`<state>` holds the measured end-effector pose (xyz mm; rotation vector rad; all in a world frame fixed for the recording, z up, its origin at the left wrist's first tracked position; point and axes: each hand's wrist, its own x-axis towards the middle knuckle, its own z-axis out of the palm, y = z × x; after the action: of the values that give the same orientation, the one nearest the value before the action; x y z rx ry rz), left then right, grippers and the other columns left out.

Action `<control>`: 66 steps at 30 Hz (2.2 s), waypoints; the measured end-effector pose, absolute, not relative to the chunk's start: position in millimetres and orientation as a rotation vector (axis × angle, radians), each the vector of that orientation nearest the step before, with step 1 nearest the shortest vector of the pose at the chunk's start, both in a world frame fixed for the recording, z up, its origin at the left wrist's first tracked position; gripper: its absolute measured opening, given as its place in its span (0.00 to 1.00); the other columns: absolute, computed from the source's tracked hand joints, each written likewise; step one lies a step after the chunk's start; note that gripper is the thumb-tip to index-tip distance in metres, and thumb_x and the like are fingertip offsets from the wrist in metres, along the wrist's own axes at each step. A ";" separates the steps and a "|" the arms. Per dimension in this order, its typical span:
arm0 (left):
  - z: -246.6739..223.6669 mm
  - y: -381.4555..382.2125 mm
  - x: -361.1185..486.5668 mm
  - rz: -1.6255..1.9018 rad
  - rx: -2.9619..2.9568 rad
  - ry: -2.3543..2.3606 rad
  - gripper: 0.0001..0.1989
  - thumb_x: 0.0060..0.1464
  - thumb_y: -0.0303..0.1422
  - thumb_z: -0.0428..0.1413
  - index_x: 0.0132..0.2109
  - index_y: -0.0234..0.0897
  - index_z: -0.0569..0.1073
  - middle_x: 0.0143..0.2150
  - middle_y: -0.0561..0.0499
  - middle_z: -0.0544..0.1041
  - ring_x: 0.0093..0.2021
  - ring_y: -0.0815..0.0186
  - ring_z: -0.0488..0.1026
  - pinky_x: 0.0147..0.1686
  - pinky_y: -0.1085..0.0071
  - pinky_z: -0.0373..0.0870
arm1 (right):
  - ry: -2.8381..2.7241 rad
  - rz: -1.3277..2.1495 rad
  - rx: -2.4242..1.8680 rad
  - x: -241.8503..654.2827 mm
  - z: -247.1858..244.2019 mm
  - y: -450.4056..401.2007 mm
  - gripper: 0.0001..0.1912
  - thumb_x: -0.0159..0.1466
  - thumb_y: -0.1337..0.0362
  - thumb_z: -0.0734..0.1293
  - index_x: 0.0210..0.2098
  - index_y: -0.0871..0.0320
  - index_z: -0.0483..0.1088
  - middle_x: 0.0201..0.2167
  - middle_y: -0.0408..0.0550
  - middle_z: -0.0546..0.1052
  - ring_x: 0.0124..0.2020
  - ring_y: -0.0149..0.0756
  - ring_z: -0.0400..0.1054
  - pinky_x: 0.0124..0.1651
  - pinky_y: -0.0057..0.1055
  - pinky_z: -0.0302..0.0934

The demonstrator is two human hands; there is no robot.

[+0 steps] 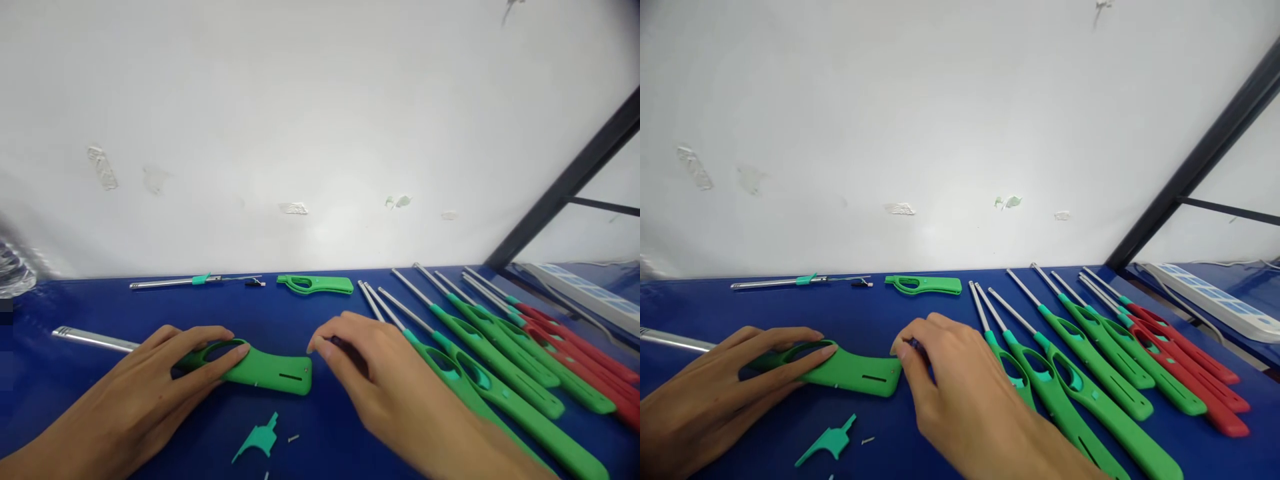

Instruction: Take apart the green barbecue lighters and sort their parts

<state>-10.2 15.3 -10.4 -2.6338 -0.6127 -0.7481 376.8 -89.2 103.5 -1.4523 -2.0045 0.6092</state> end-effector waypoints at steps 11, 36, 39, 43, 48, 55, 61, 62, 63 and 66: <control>-13.1 15.8 -11.0 -0.726 -2.645 -0.704 0.26 0.95 0.44 0.50 0.87 0.70 0.77 0.76 0.61 0.87 0.55 0.62 0.94 0.51 0.67 0.95 | -2.120 0.663 -1.584 370.6 91.5 -86.9 0.16 0.88 0.63 0.66 0.44 0.50 0.82 0.43 0.49 0.90 0.45 0.52 0.86 0.50 0.45 0.66; -10.4 9.2 -13.0 -0.733 -2.671 -0.710 0.28 0.94 0.39 0.50 0.87 0.71 0.77 0.76 0.58 0.87 0.56 0.62 0.92 0.53 0.69 0.95 | -2.338 0.429 -1.638 375.7 82.4 -82.0 0.11 0.88 0.72 0.72 0.53 0.52 0.86 0.50 0.48 0.87 0.43 0.46 0.85 0.42 0.39 0.64; -11.6 10.3 -13.1 -0.735 -2.669 -0.752 0.28 0.94 0.41 0.49 0.87 0.73 0.77 0.77 0.61 0.87 0.56 0.61 0.93 0.52 0.68 0.95 | -2.337 0.451 -1.670 373.3 84.9 -81.7 0.10 0.87 0.72 0.72 0.55 0.52 0.86 0.52 0.49 0.88 0.46 0.50 0.87 0.44 0.40 0.65; -14.8 5.3 -13.3 -0.715 -2.717 -0.845 0.28 0.96 0.42 0.46 0.87 0.76 0.75 0.80 0.66 0.82 0.58 0.62 0.90 0.56 0.64 0.94 | -2.359 0.448 -1.707 371.3 85.7 -81.8 0.12 0.88 0.73 0.71 0.58 0.51 0.85 0.54 0.49 0.88 0.46 0.50 0.88 0.42 0.40 0.62; -14.2 1.0 -12.9 -0.682 -2.739 -0.938 0.30 0.97 0.41 0.42 0.89 0.79 0.72 0.80 0.70 0.78 0.62 0.61 0.87 0.60 0.59 0.93 | -2.395 0.444 -1.696 369.9 84.9 -80.6 0.13 0.88 0.73 0.70 0.59 0.51 0.85 0.55 0.49 0.88 0.46 0.50 0.88 0.41 0.41 0.59; -11.6 15.6 -15.1 -0.704 -2.647 -0.646 0.29 0.91 0.39 0.55 0.88 0.65 0.79 0.74 0.50 0.89 0.55 0.60 0.91 0.51 0.68 0.91 | -2.417 0.446 -1.684 370.5 83.8 -79.3 0.12 0.89 0.73 0.71 0.60 0.50 0.84 0.56 0.48 0.87 0.45 0.49 0.88 0.41 0.39 0.57; -10.7 11.8 -14.2 -0.686 -2.634 -0.617 0.31 0.90 0.35 0.54 0.89 0.62 0.76 0.74 0.49 0.86 0.55 0.61 0.90 0.53 0.67 0.91 | -2.422 0.347 -1.589 373.0 76.3 -80.4 0.12 0.86 0.75 0.72 0.58 0.51 0.84 0.53 0.47 0.86 0.40 0.44 0.85 0.38 0.38 0.54; -10.5 11.5 -14.4 -0.681 -2.635 -0.619 0.31 0.90 0.35 0.53 0.90 0.62 0.76 0.74 0.49 0.86 0.55 0.61 0.90 0.53 0.68 0.92 | -2.422 0.329 -1.572 373.6 74.8 -80.7 0.12 0.86 0.75 0.72 0.58 0.52 0.84 0.53 0.47 0.86 0.39 0.44 0.85 0.37 0.38 0.53; -10.3 11.4 -14.6 -0.676 -2.637 -0.621 0.31 0.90 0.35 0.53 0.90 0.62 0.76 0.74 0.50 0.86 0.55 0.61 0.91 0.53 0.68 0.92 | -2.422 0.314 -1.555 374.1 73.4 -81.1 0.12 0.86 0.75 0.72 0.57 0.52 0.84 0.53 0.47 0.86 0.38 0.43 0.84 0.37 0.38 0.53; -10.6 11.6 -14.8 -0.694 -2.667 -0.666 0.30 0.91 0.36 0.53 0.88 0.66 0.77 0.74 0.53 0.87 0.55 0.62 0.91 0.54 0.69 0.93 | -2.424 0.266 -1.496 376.2 70.0 -82.2 0.12 0.85 0.76 0.73 0.56 0.53 0.84 0.50 0.46 0.85 0.36 0.42 0.83 0.37 0.38 0.53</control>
<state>-14.8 11.6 -10.6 -2.6666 -0.6660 -0.6939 376.2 -82.2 70.0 -1.4963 -2.4242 0.2660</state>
